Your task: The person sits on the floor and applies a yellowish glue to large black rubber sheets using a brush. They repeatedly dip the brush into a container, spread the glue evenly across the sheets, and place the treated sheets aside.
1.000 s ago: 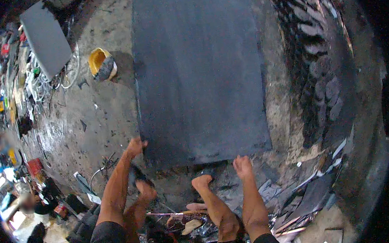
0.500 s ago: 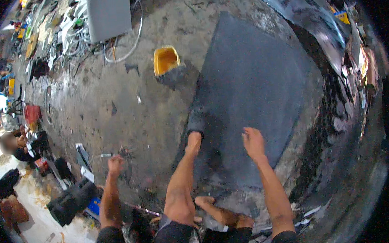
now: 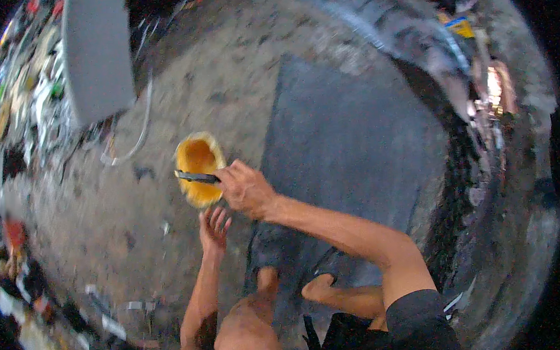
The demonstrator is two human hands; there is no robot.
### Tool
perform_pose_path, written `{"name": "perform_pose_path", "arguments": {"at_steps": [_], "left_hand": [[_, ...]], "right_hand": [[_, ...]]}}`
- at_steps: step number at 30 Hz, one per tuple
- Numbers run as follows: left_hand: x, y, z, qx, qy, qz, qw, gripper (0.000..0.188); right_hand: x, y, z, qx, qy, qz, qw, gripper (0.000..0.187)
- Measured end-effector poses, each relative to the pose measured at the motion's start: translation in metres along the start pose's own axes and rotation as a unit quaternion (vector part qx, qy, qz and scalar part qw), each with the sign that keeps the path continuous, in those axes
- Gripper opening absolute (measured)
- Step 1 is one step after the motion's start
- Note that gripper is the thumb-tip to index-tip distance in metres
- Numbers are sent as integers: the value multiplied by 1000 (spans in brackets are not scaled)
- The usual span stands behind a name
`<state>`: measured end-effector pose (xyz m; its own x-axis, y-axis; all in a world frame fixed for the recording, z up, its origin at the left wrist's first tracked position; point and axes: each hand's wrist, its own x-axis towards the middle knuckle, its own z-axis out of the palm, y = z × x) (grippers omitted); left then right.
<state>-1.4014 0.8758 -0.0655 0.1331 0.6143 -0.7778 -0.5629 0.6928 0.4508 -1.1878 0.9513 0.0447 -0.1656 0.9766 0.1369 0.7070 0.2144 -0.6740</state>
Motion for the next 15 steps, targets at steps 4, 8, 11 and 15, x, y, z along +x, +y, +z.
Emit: {"name": "perform_pose_path", "arguments": {"at_steps": [4, 8, 11, 15], "left_hand": [[25, -17, 33, -42, 24, 116, 992, 85], [53, -29, 52, -77, 89, 177, 977, 77], [71, -23, 50, -73, 67, 170, 980, 68], [94, 41, 17, 116, -60, 344, 930, 63]], "right_hand": [[27, 34, -114, 32, 17, 157, 987, 34], [-51, 118, -215, 61, 144, 229, 961, 37], [-174, 179, -254, 111, 245, 311, 912, 38], [-354, 201, -227, 252, 428, 397, 771, 46]]}}
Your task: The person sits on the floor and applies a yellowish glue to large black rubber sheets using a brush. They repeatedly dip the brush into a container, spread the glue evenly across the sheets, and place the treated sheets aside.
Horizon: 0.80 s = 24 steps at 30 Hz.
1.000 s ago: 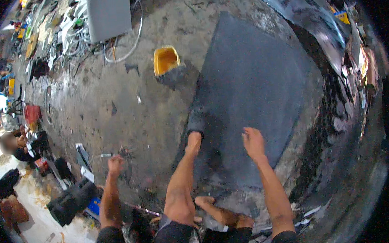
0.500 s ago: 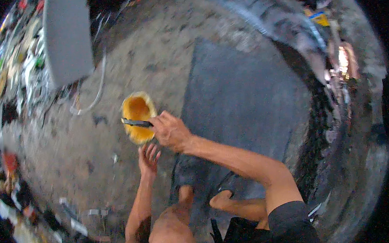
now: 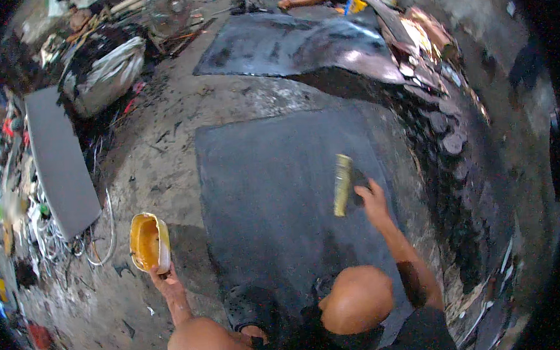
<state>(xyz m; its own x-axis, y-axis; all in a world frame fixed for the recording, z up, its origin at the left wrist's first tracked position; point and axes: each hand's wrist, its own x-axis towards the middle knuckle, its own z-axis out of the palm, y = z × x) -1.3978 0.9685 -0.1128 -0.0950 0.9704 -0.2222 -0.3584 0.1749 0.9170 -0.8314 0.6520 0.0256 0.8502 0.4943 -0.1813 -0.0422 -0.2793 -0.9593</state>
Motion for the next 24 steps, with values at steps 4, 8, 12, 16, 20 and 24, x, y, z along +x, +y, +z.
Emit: {"name": "perform_pose_path", "arguments": {"at_steps": [4, 8, 12, 16, 20, 24], "left_hand": [[-37, 55, 74, -74, -80, -102, 989, 64], [-38, 103, 172, -8, -171, -148, 974, 70], [-57, 92, 295, 31, -320, -190, 928, 69], [-83, 75, 402, 79, -460, -175, 867, 58], [-96, 73, 430, 120, -557, -113, 814, 51], [-149, 87, 493, 165, -583, -93, 790, 46]], "right_hand": [[-112, 100, -125, 140, 188, 95, 967, 58], [-173, 135, -151, 157, 271, 200, 928, 71], [-167, 133, -159, 129, 250, 213, 936, 81], [-137, 117, -159, 197, 293, 128, 927, 68], [-129, 71, -120, 231, 275, 110, 927, 57], [-116, 88, -129, 225, 289, 22, 930, 64]]}}
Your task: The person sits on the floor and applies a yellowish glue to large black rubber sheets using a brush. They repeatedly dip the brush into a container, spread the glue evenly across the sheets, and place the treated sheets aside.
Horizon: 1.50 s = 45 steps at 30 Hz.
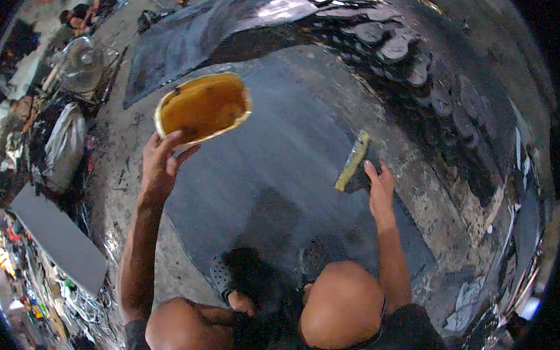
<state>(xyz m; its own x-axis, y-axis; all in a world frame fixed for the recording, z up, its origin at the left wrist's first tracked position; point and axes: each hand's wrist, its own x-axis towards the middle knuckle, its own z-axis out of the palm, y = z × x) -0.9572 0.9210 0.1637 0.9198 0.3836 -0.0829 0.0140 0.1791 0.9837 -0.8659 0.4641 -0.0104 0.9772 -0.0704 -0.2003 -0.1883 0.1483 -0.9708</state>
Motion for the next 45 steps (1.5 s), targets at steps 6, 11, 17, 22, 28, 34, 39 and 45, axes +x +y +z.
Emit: {"name": "perform_pose_path", "arguments": {"at_steps": [6, 11, 17, 22, 28, 34, 39, 45], "left_hand": [[22, 14, 20, 71, -14, 16, 997, 57], [36, 16, 53, 62, -21, 43, 997, 66], [56, 4, 57, 108, -26, 110, 988, 72], [61, 4, 71, 84, -20, 112, 990, 69], [55, 8, 78, 37, -24, 90, 995, 62], [61, -5, 89, -145, -109, 23, 983, 59], [52, -13, 116, -251, -112, -53, 960, 68], [61, -13, 118, -278, -64, -56, 957, 74]], "right_hand": [[1, 16, 9, -75, -25, -2, 997, 57], [25, -1, 28, -138, -25, -106, 984, 42], [56, -52, 83, -164, -11, -186, 969, 43], [75, -86, 130, -113, 9, -259, 959, 45], [90, -81, 168, -18, -13, -326, 945, 34], [92, -68, 189, -8, 38, -375, 926, 32], [64, -71, 204, -53, 104, -411, 904, 28], [64, -60, 175, -263, -47, -571, 776, 42]]}}
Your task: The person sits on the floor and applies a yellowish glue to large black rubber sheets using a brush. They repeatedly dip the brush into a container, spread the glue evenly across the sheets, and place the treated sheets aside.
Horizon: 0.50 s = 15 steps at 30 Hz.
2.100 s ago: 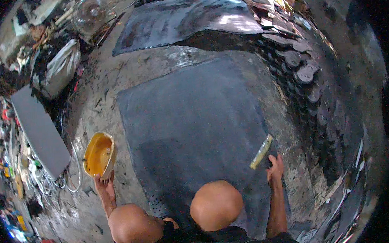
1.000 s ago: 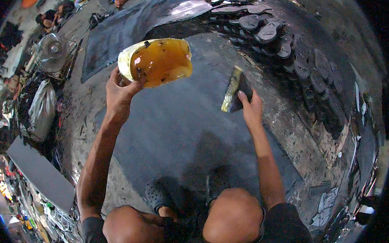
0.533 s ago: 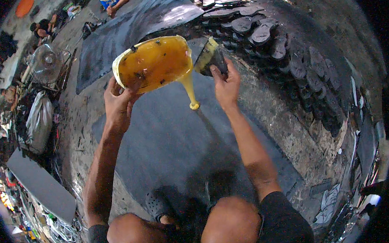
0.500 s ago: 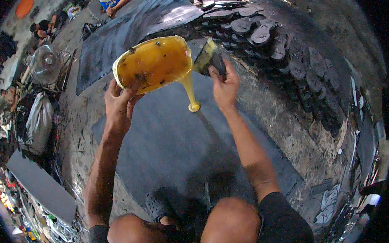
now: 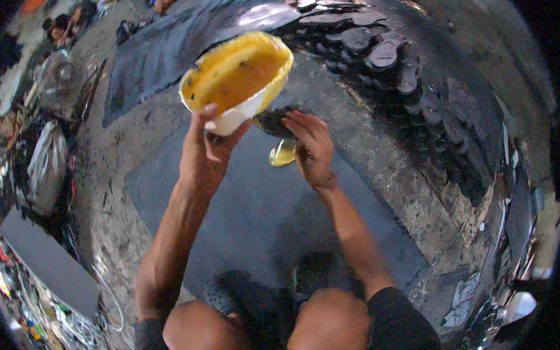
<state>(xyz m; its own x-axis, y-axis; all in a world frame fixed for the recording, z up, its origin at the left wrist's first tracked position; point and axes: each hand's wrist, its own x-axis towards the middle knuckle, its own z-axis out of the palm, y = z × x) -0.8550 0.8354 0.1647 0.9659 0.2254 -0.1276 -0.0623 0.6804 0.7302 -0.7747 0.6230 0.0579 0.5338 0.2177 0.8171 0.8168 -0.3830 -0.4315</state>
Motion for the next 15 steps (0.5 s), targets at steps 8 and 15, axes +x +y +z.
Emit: {"name": "perform_pose_path", "arguments": {"at_steps": [8, 15], "left_hand": [[-157, 86, -205, -273, 28, 35, 961, 74], [-328, 44, -395, -202, 444, 323, 811, 70]], "right_hand": [[5, 96, 26, -45, -451, 44, 890, 47], [-20, 125, 116, -84, -531, -147, 830, 17]]}}
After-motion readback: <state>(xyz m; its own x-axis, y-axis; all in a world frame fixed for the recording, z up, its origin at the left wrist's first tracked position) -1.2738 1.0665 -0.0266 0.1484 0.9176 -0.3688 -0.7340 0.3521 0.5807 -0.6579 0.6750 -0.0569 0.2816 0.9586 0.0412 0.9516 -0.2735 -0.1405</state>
